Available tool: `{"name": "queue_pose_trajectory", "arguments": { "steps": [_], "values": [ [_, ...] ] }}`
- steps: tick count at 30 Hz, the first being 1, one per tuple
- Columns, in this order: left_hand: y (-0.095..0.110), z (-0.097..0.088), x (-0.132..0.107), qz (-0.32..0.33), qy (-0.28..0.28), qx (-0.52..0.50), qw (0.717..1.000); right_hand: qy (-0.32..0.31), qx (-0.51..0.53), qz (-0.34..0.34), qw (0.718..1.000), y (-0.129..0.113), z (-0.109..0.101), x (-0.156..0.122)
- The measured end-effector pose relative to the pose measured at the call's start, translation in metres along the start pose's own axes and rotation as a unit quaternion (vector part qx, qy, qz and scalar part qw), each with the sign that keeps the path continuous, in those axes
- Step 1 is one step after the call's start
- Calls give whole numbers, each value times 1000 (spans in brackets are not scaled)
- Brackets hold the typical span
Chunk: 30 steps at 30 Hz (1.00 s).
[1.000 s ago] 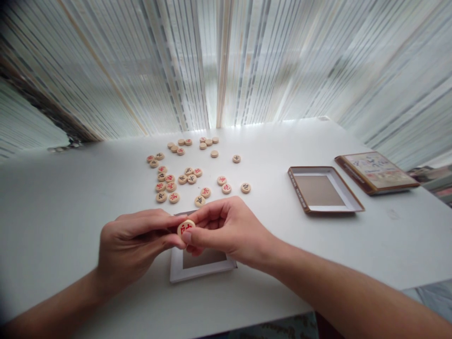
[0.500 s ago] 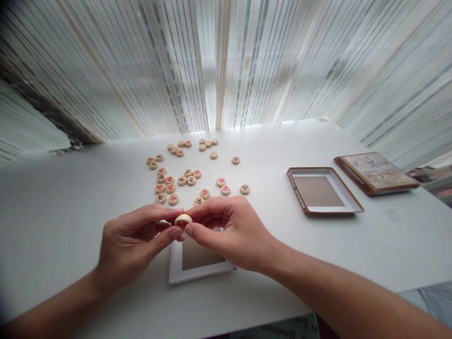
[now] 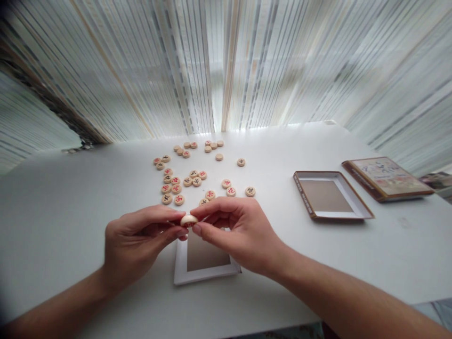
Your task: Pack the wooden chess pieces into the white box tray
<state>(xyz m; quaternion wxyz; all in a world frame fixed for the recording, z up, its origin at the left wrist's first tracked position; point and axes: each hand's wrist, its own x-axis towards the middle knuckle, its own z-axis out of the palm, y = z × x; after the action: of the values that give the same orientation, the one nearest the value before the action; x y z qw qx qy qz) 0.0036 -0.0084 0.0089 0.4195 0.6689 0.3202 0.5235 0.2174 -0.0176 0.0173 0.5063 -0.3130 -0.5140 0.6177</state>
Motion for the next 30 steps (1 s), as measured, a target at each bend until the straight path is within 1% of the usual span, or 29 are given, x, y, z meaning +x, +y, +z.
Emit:
{"name": "queue_pose_trajectory", "arguments": {
  "steps": [3,6,9,13,16,18,23,25,30],
  "values": [
    [-2,-1,-1,9,-5,-2,1000,2,-5,-16,1000,0,1,-1],
    [-1,-1,-2,15,-5,9,1000,11,-7,-2,1000,-1,1,-1],
    [1,-1,-1,8,2,8,1000,20,26,42,999,-1,1,0],
    [2,1,0,-11,1,-16,1000,4,62,110,992,-1,-2,3],
    [2,2,2,-29,-7,-29,999,4,79,140,987,0,-4,5],
    [2,2,2,-53,-9,-41,998,6,81,152,985,0,-5,5],
    [3,4,3,-114,-22,-84,990,-11,46,146,988,0,-6,6],
    [4,5,4,-124,-21,-90,988,-15,34,140,989,1,-6,6],
    [6,5,7,-124,-22,-91,988,-11,55,130,990,2,-6,5]
  ]
}}
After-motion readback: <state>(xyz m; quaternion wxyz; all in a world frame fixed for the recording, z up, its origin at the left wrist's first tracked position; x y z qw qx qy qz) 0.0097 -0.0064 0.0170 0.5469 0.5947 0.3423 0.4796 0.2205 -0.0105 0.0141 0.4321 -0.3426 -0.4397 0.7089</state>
